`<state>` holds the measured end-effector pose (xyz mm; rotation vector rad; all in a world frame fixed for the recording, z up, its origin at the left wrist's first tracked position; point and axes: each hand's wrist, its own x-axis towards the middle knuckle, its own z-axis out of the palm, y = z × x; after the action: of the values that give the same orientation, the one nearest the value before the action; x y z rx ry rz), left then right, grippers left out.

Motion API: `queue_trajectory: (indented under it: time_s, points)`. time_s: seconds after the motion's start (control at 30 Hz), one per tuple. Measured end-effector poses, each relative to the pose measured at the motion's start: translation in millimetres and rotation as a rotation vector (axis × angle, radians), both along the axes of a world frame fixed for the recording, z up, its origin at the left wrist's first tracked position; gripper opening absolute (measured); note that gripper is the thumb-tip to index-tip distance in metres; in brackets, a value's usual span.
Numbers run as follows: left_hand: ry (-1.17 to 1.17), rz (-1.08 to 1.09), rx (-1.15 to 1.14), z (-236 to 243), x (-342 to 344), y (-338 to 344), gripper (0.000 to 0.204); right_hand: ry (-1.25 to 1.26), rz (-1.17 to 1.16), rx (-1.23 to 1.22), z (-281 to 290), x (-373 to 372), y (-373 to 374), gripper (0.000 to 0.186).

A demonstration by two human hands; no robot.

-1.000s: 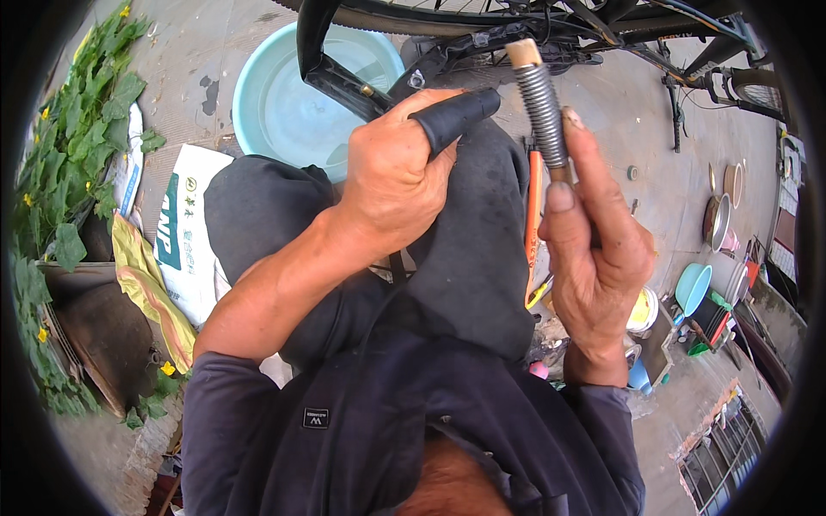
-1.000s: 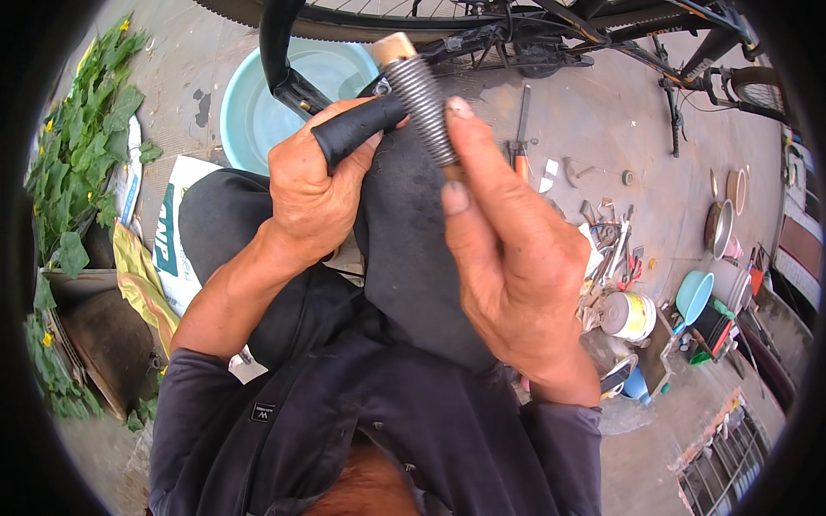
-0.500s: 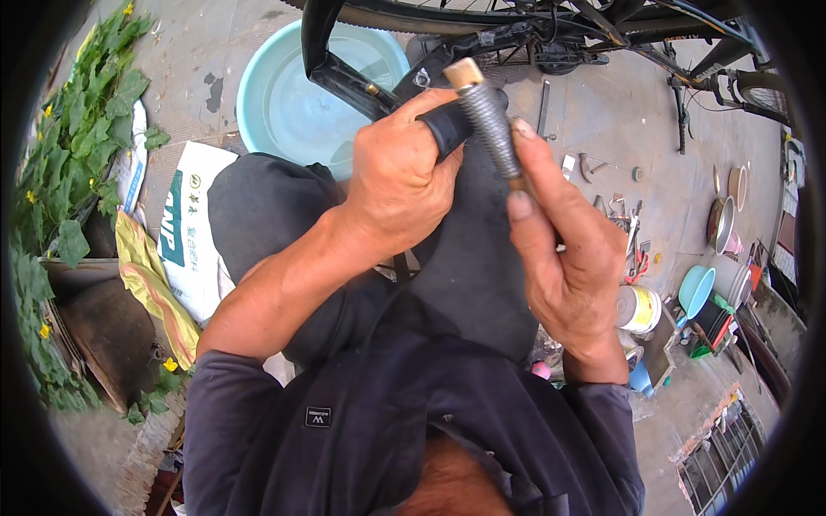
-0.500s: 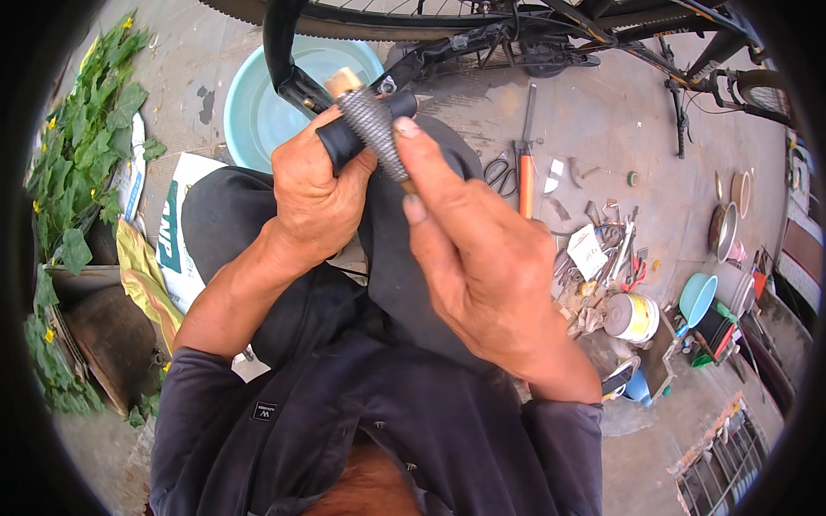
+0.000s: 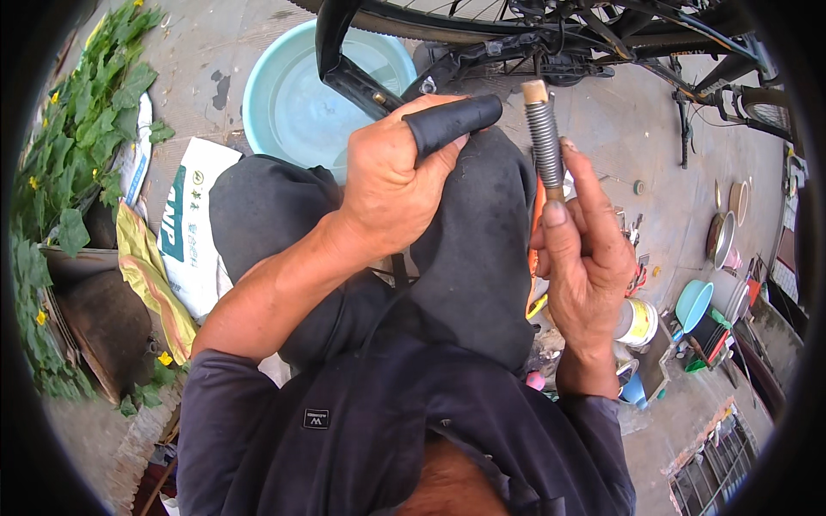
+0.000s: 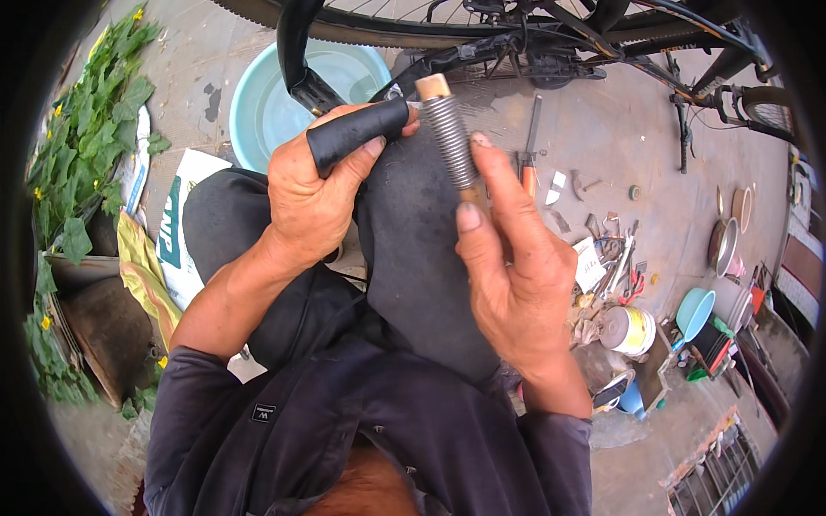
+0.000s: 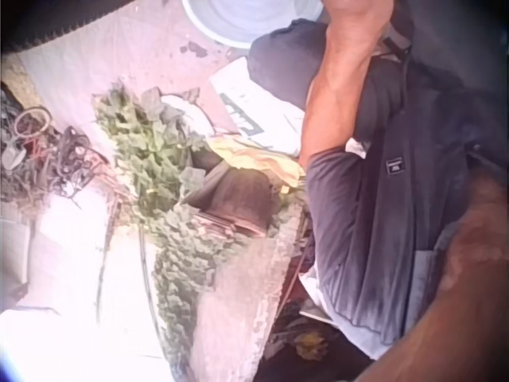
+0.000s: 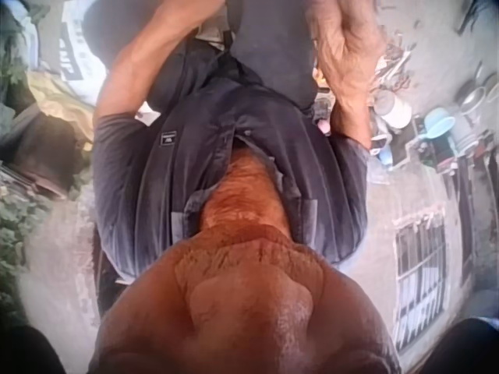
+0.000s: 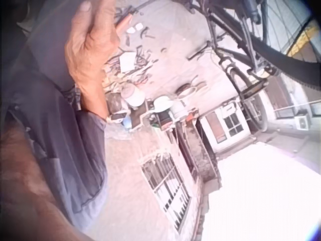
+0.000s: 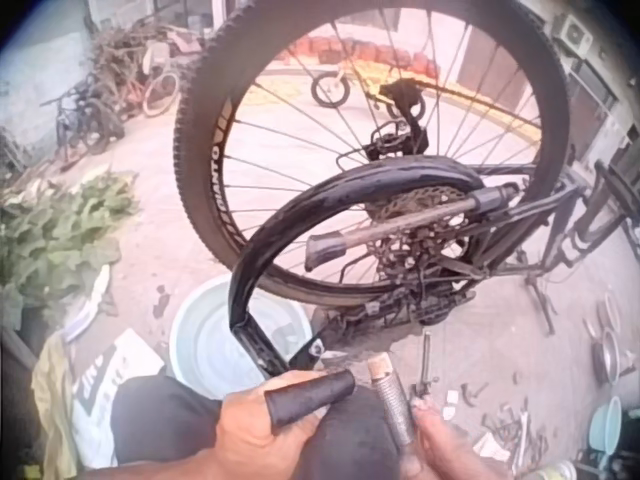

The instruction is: The person sits on the ground and uses a metal rasp to roughen the surface of a bicycle inner tube. They repeatedly rub the rasp over the tube's surface to prepare it for patching.

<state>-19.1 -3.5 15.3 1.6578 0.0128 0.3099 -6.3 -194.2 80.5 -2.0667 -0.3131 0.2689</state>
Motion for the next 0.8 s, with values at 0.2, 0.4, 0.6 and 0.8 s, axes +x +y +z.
queue_trajectory:
  time_s: [0.2, 0.4, 0.6, 0.8]
  points:
    - [-0.077, 0.037, 0.109, 3, 1, -1, 0.024, -0.234, 0.225, -0.092, 5, 12, 25, 0.043]
    - [0.057, 0.033, -0.17, -4, 2, 2, 0.023, -0.239, 0.259, -0.123, -3, 2, 12, 0.043]
    - [0.078, 0.091, -0.203, 8, 3, -3, 0.022, -0.156, 0.069, -0.013, 0, 11, 29, 0.046]
    - [0.156, 0.065, -0.359, -2, 4, -2, 0.024, -0.298, 0.198, -0.114, -12, 4, 36, 0.046]
